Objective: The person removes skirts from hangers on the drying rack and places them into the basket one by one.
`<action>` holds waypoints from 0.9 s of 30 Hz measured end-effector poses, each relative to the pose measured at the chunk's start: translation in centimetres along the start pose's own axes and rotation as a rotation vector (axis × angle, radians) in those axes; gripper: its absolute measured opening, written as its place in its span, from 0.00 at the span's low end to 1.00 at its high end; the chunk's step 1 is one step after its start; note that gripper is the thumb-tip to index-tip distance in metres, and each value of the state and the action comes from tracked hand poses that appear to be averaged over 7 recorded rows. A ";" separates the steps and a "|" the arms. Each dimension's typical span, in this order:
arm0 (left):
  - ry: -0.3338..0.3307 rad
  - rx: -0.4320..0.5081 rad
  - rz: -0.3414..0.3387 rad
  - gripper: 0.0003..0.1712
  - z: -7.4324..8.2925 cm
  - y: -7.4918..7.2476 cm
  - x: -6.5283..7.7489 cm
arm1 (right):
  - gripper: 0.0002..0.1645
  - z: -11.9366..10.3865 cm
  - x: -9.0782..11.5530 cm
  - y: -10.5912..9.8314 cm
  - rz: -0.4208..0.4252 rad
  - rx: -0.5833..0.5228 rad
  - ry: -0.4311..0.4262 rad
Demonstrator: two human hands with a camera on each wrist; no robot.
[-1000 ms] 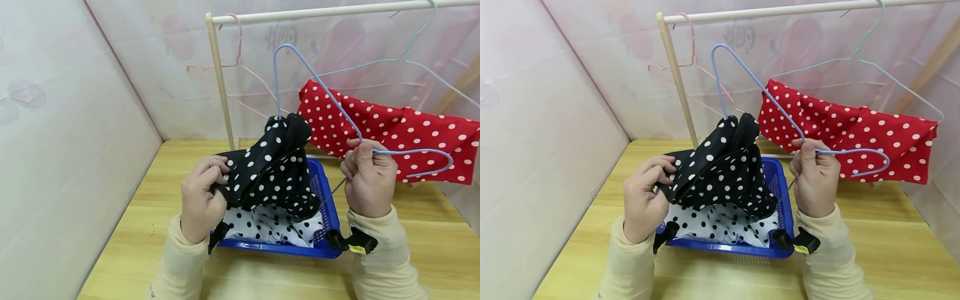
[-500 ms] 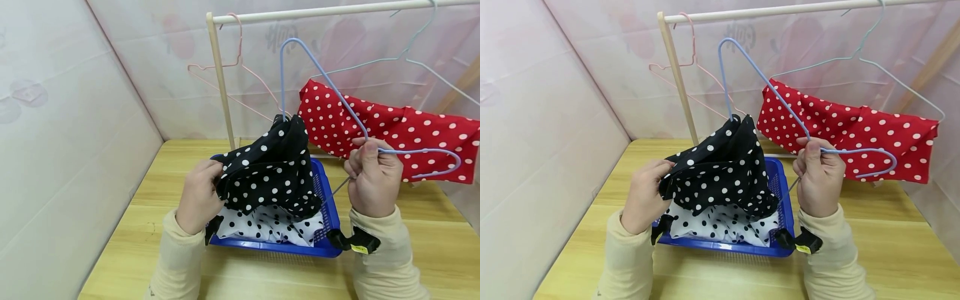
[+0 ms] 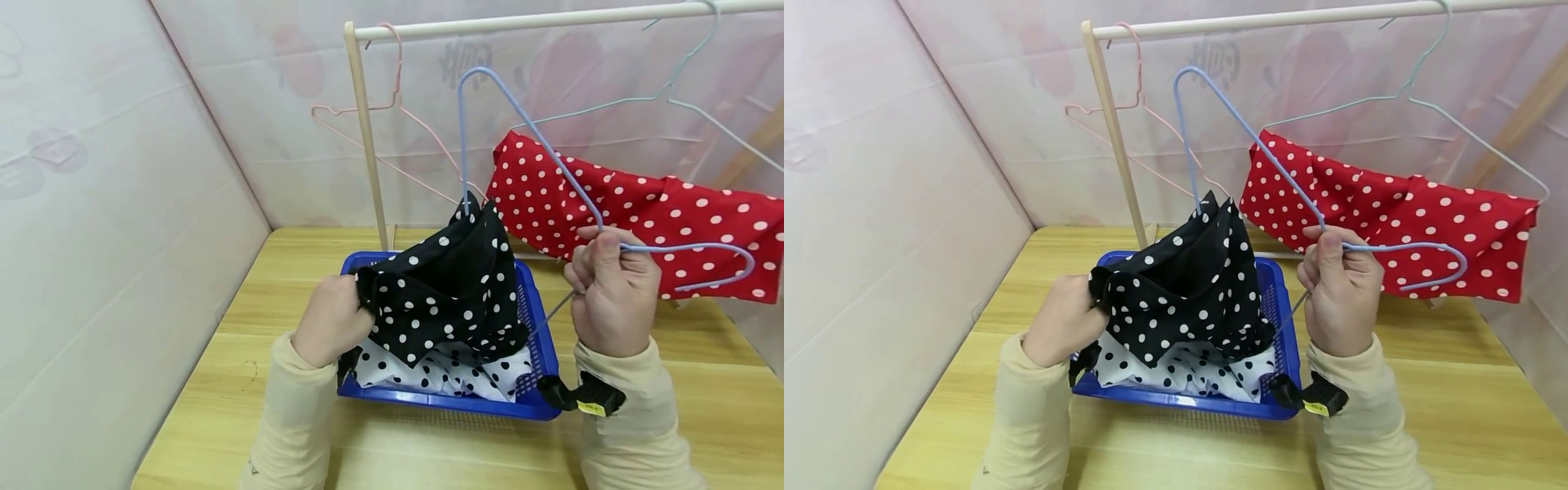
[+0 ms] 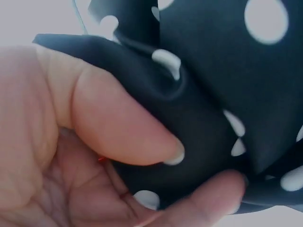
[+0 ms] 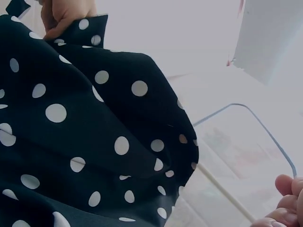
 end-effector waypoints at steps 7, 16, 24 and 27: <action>-0.064 -0.048 0.111 0.06 -0.1 -1.1 0.2 | 0.17 0.3 -0.5 2.0 -0.103 0.157 0.045; 0.151 0.169 0.423 0.30 3.5 -4.7 0.9 | 0.14 -0.4 -0.9 6.3 -0.341 0.484 -0.027; 0.229 0.138 -0.013 0.11 4.5 -0.6 1.2 | 0.14 -0.5 -0.7 9.6 -0.587 0.709 0.034; 0.208 0.175 -0.115 0.20 4.6 0.4 1.3 | 0.13 -0.5 -0.1 10.8 -0.704 0.713 0.058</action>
Point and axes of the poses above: each hand's wrist, its own x-axis away from the middle knuckle, its own y-axis out of the palm, z = x × y, the point moved 6 cm from there along -x, towards the middle knuckle, and after that the axes turned 6 degrees about z, right-handed, at the moved point
